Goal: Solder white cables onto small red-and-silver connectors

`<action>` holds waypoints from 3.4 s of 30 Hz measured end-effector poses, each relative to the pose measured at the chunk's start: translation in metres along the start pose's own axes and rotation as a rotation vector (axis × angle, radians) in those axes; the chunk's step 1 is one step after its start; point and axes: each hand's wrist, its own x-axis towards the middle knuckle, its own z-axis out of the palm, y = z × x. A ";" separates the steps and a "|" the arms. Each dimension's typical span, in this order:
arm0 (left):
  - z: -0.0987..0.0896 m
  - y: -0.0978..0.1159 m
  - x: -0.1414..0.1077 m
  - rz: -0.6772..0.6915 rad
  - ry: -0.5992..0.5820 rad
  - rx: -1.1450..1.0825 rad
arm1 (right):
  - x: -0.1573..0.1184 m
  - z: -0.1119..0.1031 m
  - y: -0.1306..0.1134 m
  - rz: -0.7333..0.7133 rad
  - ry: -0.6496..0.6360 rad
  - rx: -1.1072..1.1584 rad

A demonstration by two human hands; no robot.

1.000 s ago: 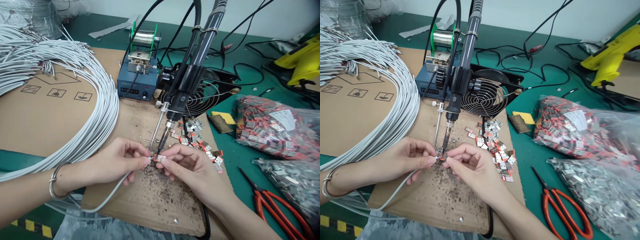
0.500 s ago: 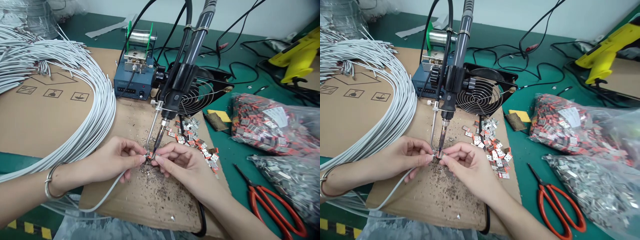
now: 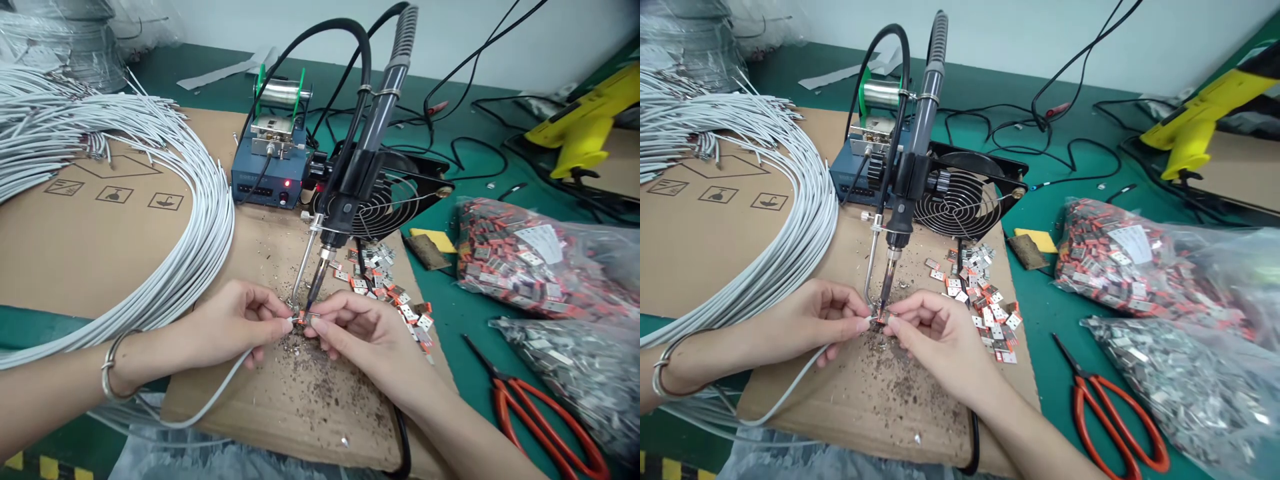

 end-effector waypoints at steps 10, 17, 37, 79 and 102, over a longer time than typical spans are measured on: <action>0.009 0.001 -0.001 0.106 0.128 0.152 | 0.000 -0.001 0.000 -0.043 -0.044 -0.059; 0.013 0.000 0.003 0.130 0.148 0.182 | 0.000 -0.002 -0.003 -0.034 -0.039 -0.018; 0.013 0.004 0.003 0.093 0.155 0.181 | 0.000 -0.003 -0.001 -0.041 -0.058 -0.035; 0.011 0.004 0.002 0.092 0.178 0.264 | 0.000 -0.002 -0.003 -0.007 -0.044 -0.012; 0.006 0.004 -0.006 0.134 0.034 0.200 | 0.001 -0.003 -0.004 -0.015 -0.097 -0.044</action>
